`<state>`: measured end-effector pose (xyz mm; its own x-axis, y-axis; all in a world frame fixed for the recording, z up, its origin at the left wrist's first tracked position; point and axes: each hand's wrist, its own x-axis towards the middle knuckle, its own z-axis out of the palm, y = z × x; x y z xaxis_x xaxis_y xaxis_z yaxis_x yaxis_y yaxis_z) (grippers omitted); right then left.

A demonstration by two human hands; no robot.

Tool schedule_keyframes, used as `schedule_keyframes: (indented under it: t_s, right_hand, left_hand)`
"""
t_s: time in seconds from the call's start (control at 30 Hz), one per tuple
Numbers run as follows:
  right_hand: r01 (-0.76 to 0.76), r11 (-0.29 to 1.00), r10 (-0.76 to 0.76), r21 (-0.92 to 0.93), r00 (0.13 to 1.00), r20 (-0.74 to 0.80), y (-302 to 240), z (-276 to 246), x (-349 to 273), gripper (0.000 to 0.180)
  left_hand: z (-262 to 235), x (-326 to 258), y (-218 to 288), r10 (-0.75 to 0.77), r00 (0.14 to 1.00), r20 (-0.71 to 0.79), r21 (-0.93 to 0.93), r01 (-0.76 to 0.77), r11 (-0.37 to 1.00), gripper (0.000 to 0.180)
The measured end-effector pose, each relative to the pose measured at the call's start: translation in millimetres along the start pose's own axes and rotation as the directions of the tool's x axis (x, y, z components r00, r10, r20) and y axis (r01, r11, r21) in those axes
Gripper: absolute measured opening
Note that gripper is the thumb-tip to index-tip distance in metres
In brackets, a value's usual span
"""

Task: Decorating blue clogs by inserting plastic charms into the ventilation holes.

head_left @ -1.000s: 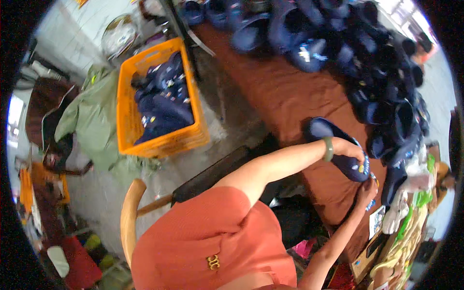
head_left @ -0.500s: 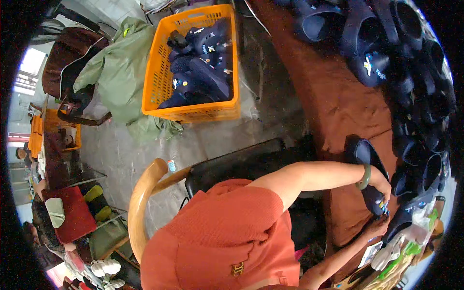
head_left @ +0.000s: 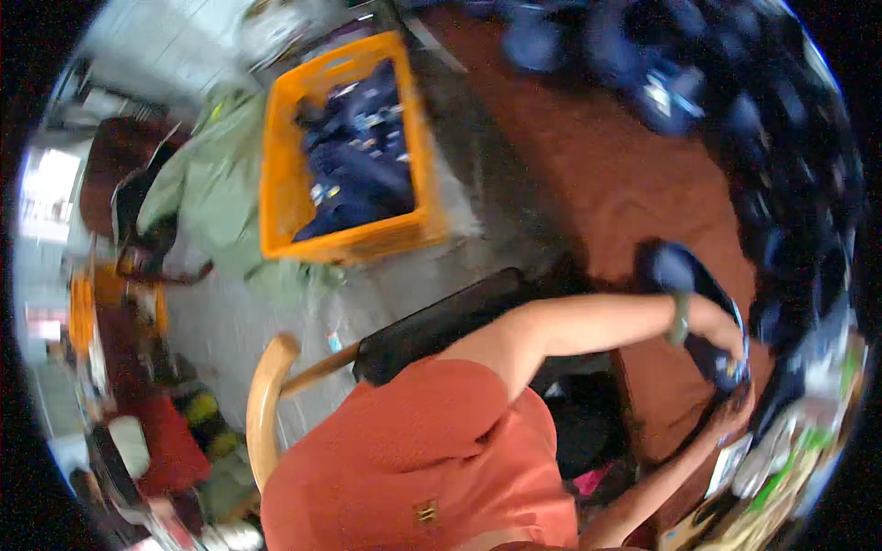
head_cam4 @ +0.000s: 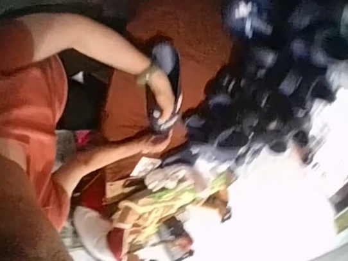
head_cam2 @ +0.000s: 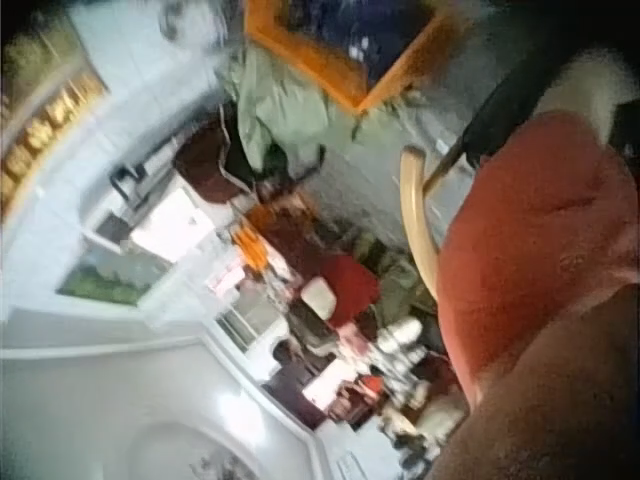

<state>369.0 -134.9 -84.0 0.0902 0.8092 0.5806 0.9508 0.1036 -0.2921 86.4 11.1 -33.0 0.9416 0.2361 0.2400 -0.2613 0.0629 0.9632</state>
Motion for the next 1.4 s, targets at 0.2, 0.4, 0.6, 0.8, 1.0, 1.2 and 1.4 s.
schedule_keyframes:
  t_s: [0.2,0.4,0.6,0.8,1.0,1.2,1.4]
  right_hand:
    - [0.052,0.994,-0.072,-0.095,0.973,-0.221,-82.2,21.4,37.6,0.018]
    - [-0.059,0.986,0.003,-0.153,0.941,-0.339,-81.3,7.9,25.1,0.016]
    - [-0.335,0.905,0.399,0.261,0.881,-0.254,-124.7,-15.0,23.8,0.017]
    - [-0.248,0.962,0.264,0.113,0.951,-0.158,-133.6,-19.4,-9.9,0.020]
    - [-0.205,0.970,0.154,-0.128,0.932,-0.327,-133.0,-25.6,-17.5,0.038]
    - [0.062,0.990,-0.071,0.123,0.995,0.076,-167.4,-24.7,28.8,0.088]
    - [-0.024,0.964,-0.055,0.267,0.957,0.284,-147.6,-3.7,40.8,0.064]
  left_hand:
    - [-14.1,-33.2,22.8,-0.119,0.982,-0.148,-0.086,0.107,0.991,0.026]
    - [-9.1,-24.5,22.1,-0.325,0.908,-0.265,-0.258,0.259,0.931,0.032]
    - [-3.2,-32.3,27.4,-0.393,0.880,-0.266,-0.231,0.338,0.912,0.030]
    - [12.7,-49.3,34.2,-0.261,0.909,-0.325,0.126,0.315,0.941,0.029]
    - [39.6,-63.9,49.4,-0.275,0.913,-0.302,0.281,0.360,0.889,0.032]
    - [27.6,-62.6,49.0,-0.257,0.922,-0.290,0.309,0.344,0.886,0.032]
    - [10.2,-47.7,39.5,-0.247,0.923,-0.295,0.162,0.304,0.939,0.029]
